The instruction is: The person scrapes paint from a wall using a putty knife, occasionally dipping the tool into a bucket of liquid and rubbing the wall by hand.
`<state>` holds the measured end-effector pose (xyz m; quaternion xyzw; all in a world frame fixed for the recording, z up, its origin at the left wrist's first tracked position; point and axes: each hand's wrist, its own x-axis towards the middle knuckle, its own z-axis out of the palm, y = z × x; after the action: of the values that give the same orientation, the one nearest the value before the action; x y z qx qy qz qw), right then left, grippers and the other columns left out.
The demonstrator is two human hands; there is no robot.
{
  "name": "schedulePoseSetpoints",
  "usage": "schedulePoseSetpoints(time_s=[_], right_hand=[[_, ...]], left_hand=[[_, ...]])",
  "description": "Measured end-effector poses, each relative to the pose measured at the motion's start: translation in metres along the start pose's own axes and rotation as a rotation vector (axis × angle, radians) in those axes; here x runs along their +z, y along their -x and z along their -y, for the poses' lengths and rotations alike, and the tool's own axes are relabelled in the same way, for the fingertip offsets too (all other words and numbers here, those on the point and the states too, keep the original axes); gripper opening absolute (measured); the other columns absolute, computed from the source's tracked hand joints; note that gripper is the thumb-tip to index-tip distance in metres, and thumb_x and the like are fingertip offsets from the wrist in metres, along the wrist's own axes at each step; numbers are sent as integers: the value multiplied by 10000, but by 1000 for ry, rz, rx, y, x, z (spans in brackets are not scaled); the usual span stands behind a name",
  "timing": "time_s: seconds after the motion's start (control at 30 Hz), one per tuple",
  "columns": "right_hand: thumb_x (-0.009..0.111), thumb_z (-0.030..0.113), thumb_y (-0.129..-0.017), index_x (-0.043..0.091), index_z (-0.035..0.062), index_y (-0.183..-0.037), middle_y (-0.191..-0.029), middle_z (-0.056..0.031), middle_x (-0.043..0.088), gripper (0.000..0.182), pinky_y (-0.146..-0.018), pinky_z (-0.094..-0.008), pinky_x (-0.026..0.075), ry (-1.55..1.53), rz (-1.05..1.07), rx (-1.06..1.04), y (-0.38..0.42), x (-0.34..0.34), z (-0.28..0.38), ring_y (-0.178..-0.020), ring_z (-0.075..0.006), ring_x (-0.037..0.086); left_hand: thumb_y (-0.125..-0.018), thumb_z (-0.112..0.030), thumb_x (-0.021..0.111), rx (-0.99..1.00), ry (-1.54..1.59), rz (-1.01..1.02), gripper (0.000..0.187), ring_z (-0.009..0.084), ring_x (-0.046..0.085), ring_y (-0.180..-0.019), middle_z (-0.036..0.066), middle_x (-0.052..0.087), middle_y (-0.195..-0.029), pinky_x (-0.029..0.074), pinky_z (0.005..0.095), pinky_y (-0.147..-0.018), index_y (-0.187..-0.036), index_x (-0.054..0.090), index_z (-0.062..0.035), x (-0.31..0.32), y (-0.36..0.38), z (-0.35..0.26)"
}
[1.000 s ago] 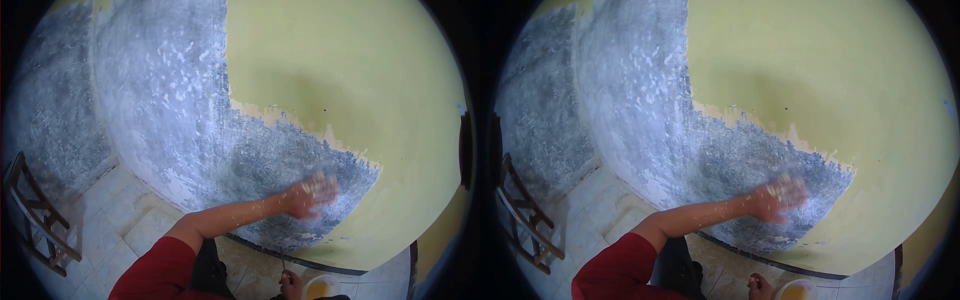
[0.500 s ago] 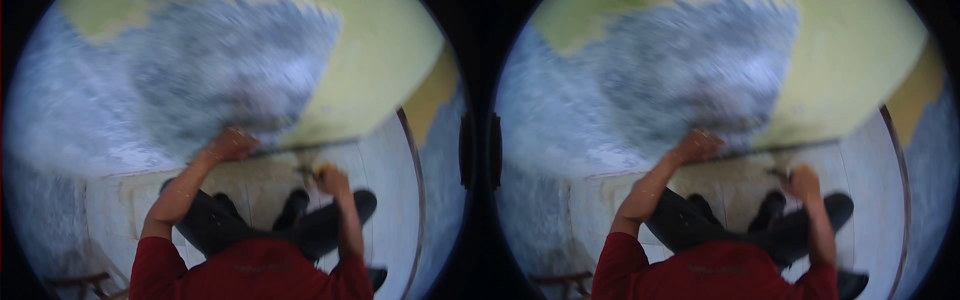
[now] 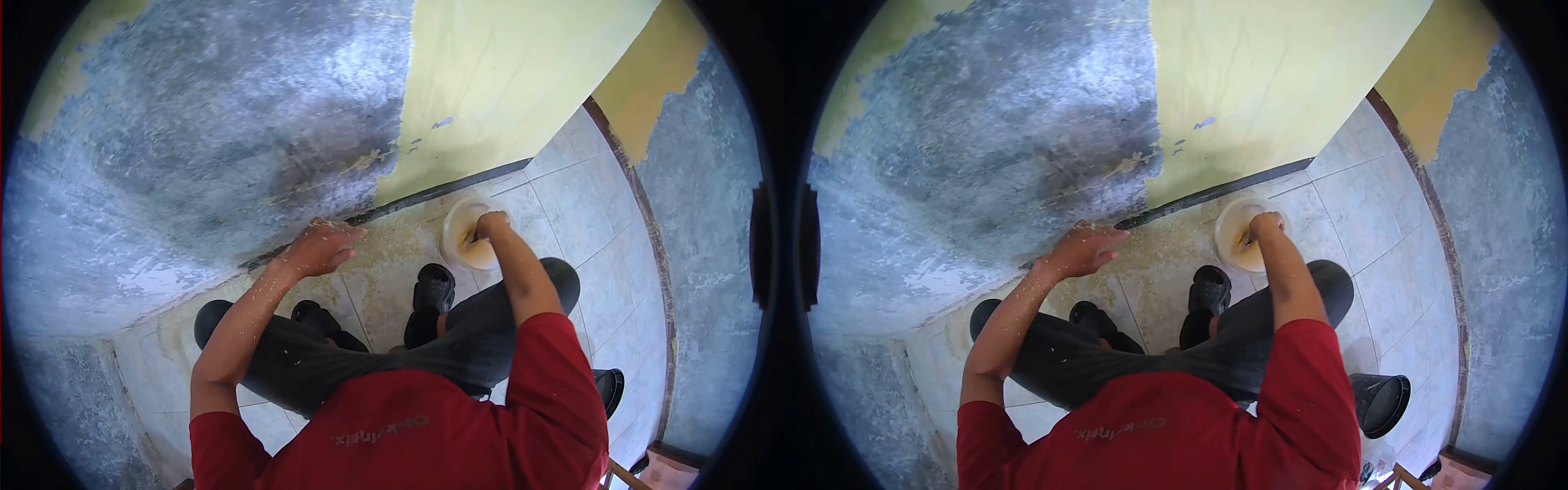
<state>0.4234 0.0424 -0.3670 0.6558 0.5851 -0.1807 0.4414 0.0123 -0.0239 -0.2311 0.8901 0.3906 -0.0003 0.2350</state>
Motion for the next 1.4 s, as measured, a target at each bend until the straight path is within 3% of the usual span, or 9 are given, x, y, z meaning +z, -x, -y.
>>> schedulePoseSetpoints(time_s=[0.23,0.5,0.63,0.9,1.13,1.23,1.3,1.33,1.4], right_hand=[[682,224,-782,696,140,-1207,-1268,-79,668,433,-954,-426,506,-275,-43,-79,-62,85,3,-1172,-264,639],[661,108,-760,714,73,-1140,-1178,-132,700,386,-916,-393,536,-478,8,-40,-52,85,-3,-1102,-292,675],[678,121,-762,717,73,-1136,-1185,-150,694,379,-910,-390,541,-543,2,-69,-57,86,-2,-1105,-288,674],[688,261,-805,734,135,-1135,-1198,-82,702,356,-944,-380,511,-463,62,-95,-49,66,-3,-1159,-236,650],[740,353,-787,719,149,-1175,-1214,-65,700,438,-909,-343,532,-213,-11,-137,-33,27,-3,-1115,-212,675],[733,494,-778,716,166,-1182,-1151,-37,725,521,-751,-407,580,-12,-11,-170,-6,-9,-23,-974,-214,719],[732,508,-777,772,198,-1056,-1120,-35,734,419,-709,-414,573,70,-103,-170,-2,-21,-48,-968,-212,719],[913,334,-597,774,168,-1035,-1098,-75,735,488,-898,-472,495,-41,21,-90,22,-42,-56,-1054,-263,691],[912,368,-601,775,164,-1025,-1128,-76,726,490,-893,-463,501,113,-94,-146,-43,16,-105,-1052,-260,688]], left_hand=[[-816,-107,591,314,-102,-139,301,290,622,-1151,101,707,-1118,407,450,-1042,-1094,705,-96,87,-159,-100],[-846,-181,613,80,-530,541,235,256,671,-1076,93,732,-1077,442,398,-969,-1016,775,-190,240,-301,-117],[-842,-226,655,53,-497,501,249,262,696,-1030,108,736,-1076,477,393,-922,-1056,773,-180,288,-328,-94],[-795,-240,703,-350,178,713,301,286,709,-986,123,738,-1049,517,417,-876,-1076,757,-149,389,-383,-34],[-750,-217,725,-72,87,429,328,330,688,-1022,157,729,-1032,537,429,-874,-1056,728,-97,205,-337,-79],[-734,-190,717,250,148,-11,416,344,693,-979,168,724,-975,543,450,-842,-1139,675,-106,189,-313,-69],[-724,-154,701,396,-167,-373,502,341,693,-952,177,710,-921,536,454,-820,-1218,617,-124,162,-298,-74],[-724,-154,701,391,-173,-382,502,341,693,-952,177,710,-921,536,454,-820,-1218,617,-124,149,-286,-82],[-732,-126,682,260,-139,-40,530,356,690,-900,184,702,-905,533,465,-787,-1255,598,-136,109,-274,-87]])
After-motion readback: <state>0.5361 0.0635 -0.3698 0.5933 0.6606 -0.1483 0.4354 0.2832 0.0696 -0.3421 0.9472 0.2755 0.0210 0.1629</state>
